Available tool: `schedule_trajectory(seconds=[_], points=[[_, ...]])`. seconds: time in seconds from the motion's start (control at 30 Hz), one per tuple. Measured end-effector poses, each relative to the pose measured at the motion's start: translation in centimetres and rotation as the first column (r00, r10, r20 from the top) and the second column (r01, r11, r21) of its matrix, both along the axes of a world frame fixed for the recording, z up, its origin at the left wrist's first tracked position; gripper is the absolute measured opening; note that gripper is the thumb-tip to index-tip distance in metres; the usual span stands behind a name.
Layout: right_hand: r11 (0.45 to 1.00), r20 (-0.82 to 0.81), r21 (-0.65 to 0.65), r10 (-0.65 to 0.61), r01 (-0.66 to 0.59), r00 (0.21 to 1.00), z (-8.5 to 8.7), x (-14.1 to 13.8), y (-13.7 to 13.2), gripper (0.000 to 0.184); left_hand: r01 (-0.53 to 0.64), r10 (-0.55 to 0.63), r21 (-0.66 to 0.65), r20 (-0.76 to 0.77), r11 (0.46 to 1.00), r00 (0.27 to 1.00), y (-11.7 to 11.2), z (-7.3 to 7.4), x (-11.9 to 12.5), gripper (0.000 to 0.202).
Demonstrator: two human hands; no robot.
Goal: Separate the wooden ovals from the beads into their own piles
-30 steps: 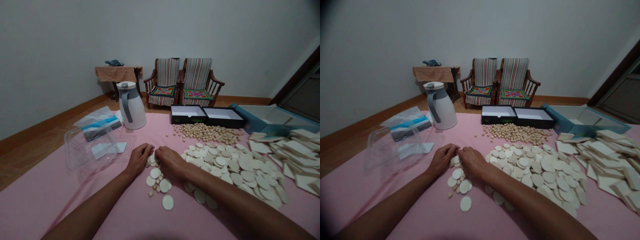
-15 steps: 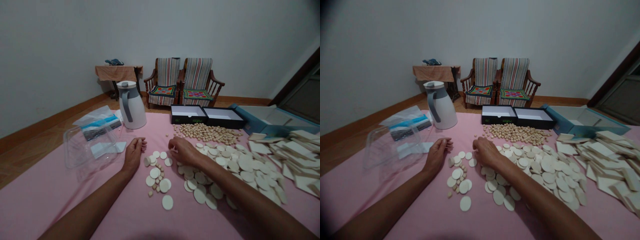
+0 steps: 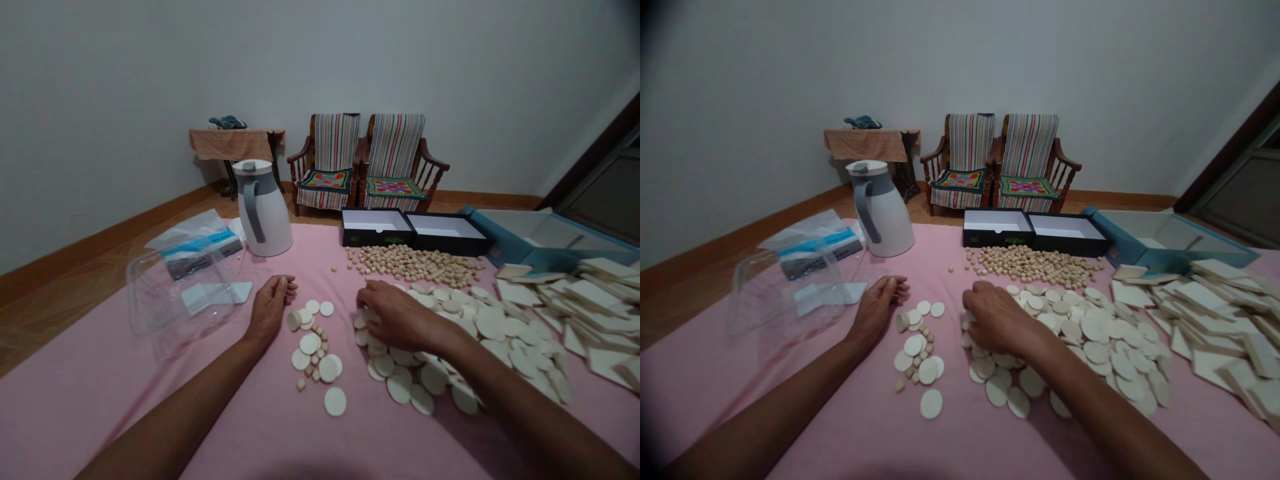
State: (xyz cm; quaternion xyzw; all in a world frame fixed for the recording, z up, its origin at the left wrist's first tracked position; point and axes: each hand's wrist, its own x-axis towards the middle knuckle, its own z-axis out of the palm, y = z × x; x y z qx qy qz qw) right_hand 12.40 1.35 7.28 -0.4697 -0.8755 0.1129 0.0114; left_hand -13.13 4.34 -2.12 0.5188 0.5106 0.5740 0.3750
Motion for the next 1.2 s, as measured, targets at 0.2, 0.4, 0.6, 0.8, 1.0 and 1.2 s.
schedule_trajectory(seconds=[0.2, 0.4, 0.6, 0.8, 1.0, 1.2], points=[[0.995, -0.011, 0.097, -0.026, 0.027, 1.000, 2.5, 1.8, -0.7, 0.025, -0.010, 0.010, 0.001, 0.015, 1.000, 1.000, 0.2, -0.3, 0.0, 0.044], [0.963, -0.220, 0.083, 0.270, -0.258, 0.937, -1.0, -6.0, 0.1, 0.025, -0.027, 0.028, -0.005, 0.168, 1.000, 0.985, 0.0, 0.1, -0.1, 0.049], [0.913, -0.137, 0.218, 0.377, -0.344, 0.916, -4.3, -10.8, 1.3, 0.016, -0.070, 0.084, -0.053, 0.331, 0.996, 0.940, -0.2, 0.7, -0.4, 0.053], [0.950, -0.181, 0.208, 0.270, -0.232, 0.946, -5.5, -9.3, 1.2, 0.019, -0.043, 0.054, -0.040, 0.325, 0.998, 0.944, 0.1, 0.4, -0.3, 0.052], [0.989, -0.461, 0.115, 0.138, -0.095, 0.877, -3.0, -3.9, 1.4, 0.018, -0.026, 0.033, -0.025, 0.308, 0.999, 0.951, 0.3, 0.0, -0.5, 0.049], [0.997, -0.437, 0.060, 0.076, -0.055, 0.896, -1.1, -0.5, 0.9, 0.018, -0.009, 0.011, -0.009, 0.274, 1.000, 0.962, 0.4, 0.0, -0.4, 0.046]])
